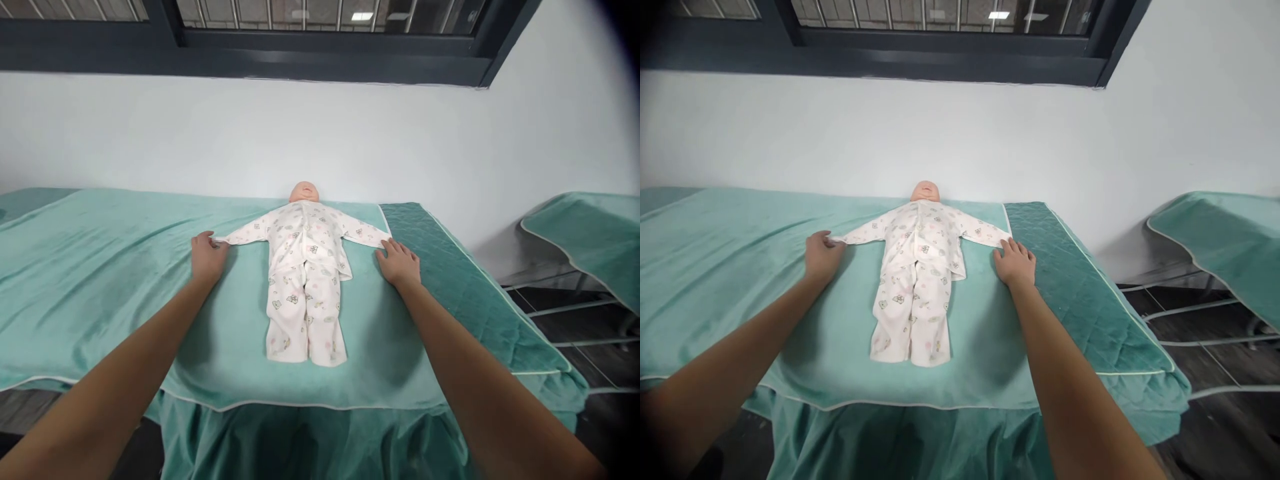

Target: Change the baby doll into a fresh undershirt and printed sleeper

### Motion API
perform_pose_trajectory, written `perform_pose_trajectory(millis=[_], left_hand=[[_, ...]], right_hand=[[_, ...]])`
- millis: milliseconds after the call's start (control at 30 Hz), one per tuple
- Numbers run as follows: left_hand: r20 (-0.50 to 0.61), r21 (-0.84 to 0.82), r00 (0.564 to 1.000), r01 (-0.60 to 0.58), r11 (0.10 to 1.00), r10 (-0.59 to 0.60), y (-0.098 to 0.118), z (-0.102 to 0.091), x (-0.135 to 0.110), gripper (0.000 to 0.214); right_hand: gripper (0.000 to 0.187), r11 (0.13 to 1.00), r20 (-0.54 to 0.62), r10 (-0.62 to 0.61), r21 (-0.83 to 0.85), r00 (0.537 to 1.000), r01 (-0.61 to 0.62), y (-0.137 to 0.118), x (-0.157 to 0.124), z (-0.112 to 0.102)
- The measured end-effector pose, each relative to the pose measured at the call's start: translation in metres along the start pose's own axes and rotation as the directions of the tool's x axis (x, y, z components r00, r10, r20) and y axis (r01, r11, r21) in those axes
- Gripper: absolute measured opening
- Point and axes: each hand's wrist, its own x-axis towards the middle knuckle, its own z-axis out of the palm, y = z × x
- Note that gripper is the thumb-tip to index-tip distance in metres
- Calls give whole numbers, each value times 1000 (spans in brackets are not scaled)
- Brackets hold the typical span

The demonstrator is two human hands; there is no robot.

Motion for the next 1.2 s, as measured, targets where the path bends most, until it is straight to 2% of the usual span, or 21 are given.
perform_pose_trajectory(millis=[67,133,333,467,633,867,1033,1200], left_hand=[[-22,-97,995,93,991,-95,-1,-2,-1,56],[3,-118,993,120,986,-120,-1,-3,0,55],[23,-124,992,128,984,-126,-3,0,6,42],[-30,-205,992,114,972,-123,-7,0,6,36],[-88,-332,990,76,940,-112,-8,-1,2,40],[-60,-426,993,68,902,-103,-13,2,6,35],[-8,-539,996,75,839,-94,-14,3,7,33],[-24,-577,996,55,815,-84,-14,3,8,34]], right_hand=[[60,1000,-6,0,-5,1000,0,0,0,1],[60,1000,-12,0,-11,1000,0,-1,-1,1],[59,1000,-15,-7,-25,1000,7,-1,-1,2],[60,1000,-17,-6,-27,1000,6,-1,-1,2],[59,1000,-15,1,-18,1000,-1,-3,-2,0],[58,1000,-27,2,-22,1000,-3,-3,-3,-1],[58,1000,-26,4,-24,1000,-4,-5,-4,-3],[58,1000,-24,6,-12,1000,-6,-4,-3,-2]])
